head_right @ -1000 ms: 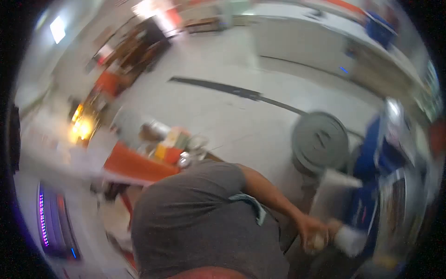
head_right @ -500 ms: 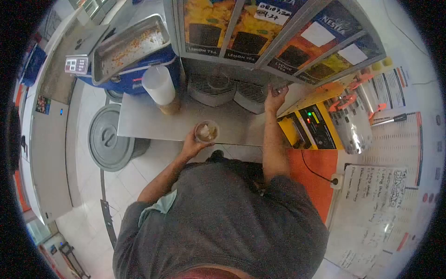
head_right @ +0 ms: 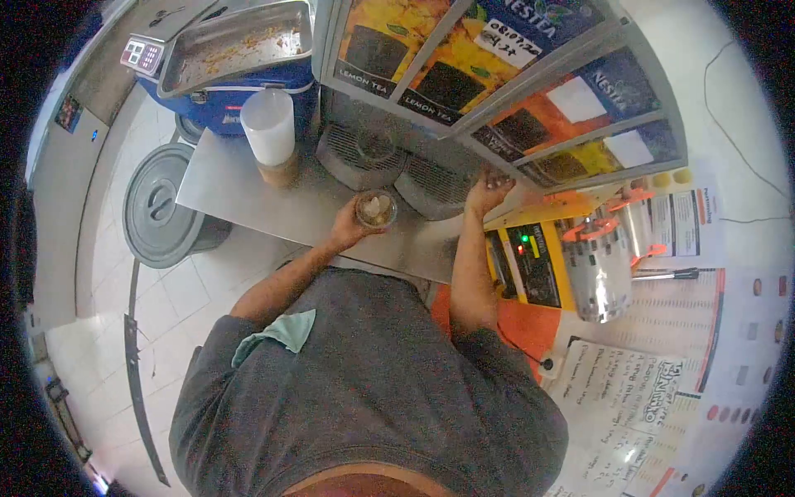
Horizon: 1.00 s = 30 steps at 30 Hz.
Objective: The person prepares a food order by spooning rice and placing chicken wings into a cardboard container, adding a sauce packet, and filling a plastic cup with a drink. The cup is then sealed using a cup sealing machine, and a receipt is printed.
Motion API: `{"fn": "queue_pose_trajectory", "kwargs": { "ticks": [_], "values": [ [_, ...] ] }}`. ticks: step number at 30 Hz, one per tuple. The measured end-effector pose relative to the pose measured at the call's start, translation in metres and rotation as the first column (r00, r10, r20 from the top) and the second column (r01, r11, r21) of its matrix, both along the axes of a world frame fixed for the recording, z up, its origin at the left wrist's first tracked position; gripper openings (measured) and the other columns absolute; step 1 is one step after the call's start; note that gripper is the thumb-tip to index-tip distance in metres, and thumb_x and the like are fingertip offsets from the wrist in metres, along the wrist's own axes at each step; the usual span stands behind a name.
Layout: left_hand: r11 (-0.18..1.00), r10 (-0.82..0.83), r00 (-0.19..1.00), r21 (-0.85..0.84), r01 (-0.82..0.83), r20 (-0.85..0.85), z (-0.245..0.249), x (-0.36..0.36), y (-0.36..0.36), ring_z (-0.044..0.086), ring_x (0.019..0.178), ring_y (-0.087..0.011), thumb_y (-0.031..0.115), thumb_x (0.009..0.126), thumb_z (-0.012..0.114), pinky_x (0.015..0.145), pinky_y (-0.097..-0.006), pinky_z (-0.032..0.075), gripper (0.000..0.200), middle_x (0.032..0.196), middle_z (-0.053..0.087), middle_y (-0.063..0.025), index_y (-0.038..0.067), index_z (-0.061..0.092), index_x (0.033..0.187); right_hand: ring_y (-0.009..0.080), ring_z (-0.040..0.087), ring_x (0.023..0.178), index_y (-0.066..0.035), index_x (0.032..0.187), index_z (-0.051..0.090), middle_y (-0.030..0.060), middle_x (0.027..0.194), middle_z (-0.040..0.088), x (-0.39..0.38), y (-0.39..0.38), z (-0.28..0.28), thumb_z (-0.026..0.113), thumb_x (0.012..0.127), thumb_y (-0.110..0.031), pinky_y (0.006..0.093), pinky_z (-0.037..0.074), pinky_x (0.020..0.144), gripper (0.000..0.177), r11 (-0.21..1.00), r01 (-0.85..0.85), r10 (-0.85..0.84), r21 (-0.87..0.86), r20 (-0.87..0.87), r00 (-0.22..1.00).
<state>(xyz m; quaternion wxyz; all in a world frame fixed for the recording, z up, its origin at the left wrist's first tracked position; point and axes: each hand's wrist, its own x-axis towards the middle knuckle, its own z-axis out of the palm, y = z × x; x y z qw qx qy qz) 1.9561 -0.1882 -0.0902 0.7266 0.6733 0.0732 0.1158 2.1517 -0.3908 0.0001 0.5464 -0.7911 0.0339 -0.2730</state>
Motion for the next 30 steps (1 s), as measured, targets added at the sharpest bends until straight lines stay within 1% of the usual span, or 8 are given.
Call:
{"fn": "queue_pose_trajectory", "kwargs": {
  "ticks": [8,10,14,19,21,25,27,30],
  "values": [
    [0.988,-0.105,0.992,0.125,0.095,0.073,0.034,0.055,-0.016,0.057,0.109,-0.0257,0.018,0.054,0.087,0.094,-0.037,0.045,0.081,0.116,0.059,-0.0118,0.006,0.048,0.123,0.0212,0.054,0.092,-0.006,0.134,0.035,0.0119,0.114,0.052,0.005,-0.008,0.005,0.067,0.08,-0.003,0.0334,0.044,0.081,0.063,0.998,-0.031,0.029,-0.053,-0.041,0.999],
    [0.981,-0.132,0.988,0.156,0.118,0.081,0.042,0.071,-0.019,0.057,0.108,-0.0252,0.018,0.053,0.087,0.094,-0.0365,0.045,0.081,0.115,0.059,-0.0117,0.006,0.048,0.123,0.0262,0.056,0.096,-0.005,0.133,0.037,0.0152,0.111,0.056,-0.009,0.007,0.025,0.066,0.08,-0.002,0.0397,0.045,0.085,0.06,0.981,-0.118,0.127,0.157,-0.053,0.99],
    [0.986,-0.151,0.982,0.087,0.141,0.116,0.05,0.098,-0.029,0.058,0.106,-0.0237,0.018,0.052,0.087,0.093,-0.0353,0.045,0.08,0.113,0.06,-0.0109,0.006,0.05,0.122,0.0248,0.056,0.097,-0.004,0.131,0.04,0.0147,0.114,0.055,0.011,-0.006,-0.001,0.068,0.08,-0.002,0.0374,0.047,0.084,0.058,0.998,-0.049,0.049,-0.048,0.011,0.999],
    [0.981,-0.179,0.982,0.086,0.173,0.062,0.072,0.111,-0.034,0.057,0.106,-0.0222,0.016,0.053,0.087,0.093,-0.0343,0.045,0.083,0.113,0.06,-0.0119,0.002,0.047,0.124,0.0191,0.056,0.086,-0.005,0.132,0.039,0.0086,0.105,0.058,0.017,-0.007,-0.01,0.073,0.076,-0.004,0.0323,0.047,0.079,0.065,0.992,-0.11,0.1,0.063,0.149,0.984],
    [0.97,-0.222,0.97,-0.08,0.23,0.095,0.07,0.118,-0.038,0.056,0.108,-0.0223,0.016,0.053,0.088,0.094,-0.034,0.045,0.088,0.115,0.058,-0.0133,-0.001,0.043,0.126,0.019,0.056,0.088,-0.004,0.132,0.038,0.0092,0.106,0.058,0.023,-0.009,-0.018,0.072,0.076,-0.002,0.0321,0.048,0.079,0.065,0.977,-0.158,0.137,0.141,0.148,0.98],
    [0.965,-0.261,0.962,0.022,0.26,0.082,0.064,0.13,-0.043,0.056,0.108,-0.0234,0.016,0.053,0.088,0.094,-0.0337,0.044,0.091,0.116,0.058,-0.014,-0.002,0.039,0.128,0.0175,0.057,0.089,-0.003,0.131,0.039,0.0101,0.104,0.058,0.021,-0.013,-0.019,0.07,0.077,0.003,0.03,0.05,0.076,0.063,0.959,-0.193,0.175,0.205,0.105,0.979],
    [0.936,-0.276,0.95,-0.184,0.3,0.143,0.053,0.137,-0.048,0.056,0.108,-0.0227,0.02,0.054,0.089,0.095,-0.0333,0.044,0.089,0.115,0.059,-0.0126,0.0,0.042,0.127,0.0195,0.057,0.094,-0.002,0.127,0.042,0.0103,0.109,0.057,0.021,-0.016,-0.02,0.07,0.078,0.0,0.0319,0.049,0.081,0.057,0.947,-0.223,0.204,0.23,0.104,0.973],
    [0.97,-0.242,0.967,0.048,0.239,0.076,0.037,0.15,-0.05,0.057,0.107,-0.0222,0.025,0.052,0.089,0.095,-0.0332,0.044,0.088,0.114,0.06,-0.0114,0.002,0.046,0.125,0.0209,0.056,0.098,-0.002,0.123,0.046,0.0097,0.111,0.057,0.018,-0.023,-0.024,0.07,0.079,-0.002,0.0334,0.048,0.084,0.05,0.965,-0.214,0.21,0.154,0.043,0.977]
  ]
}}
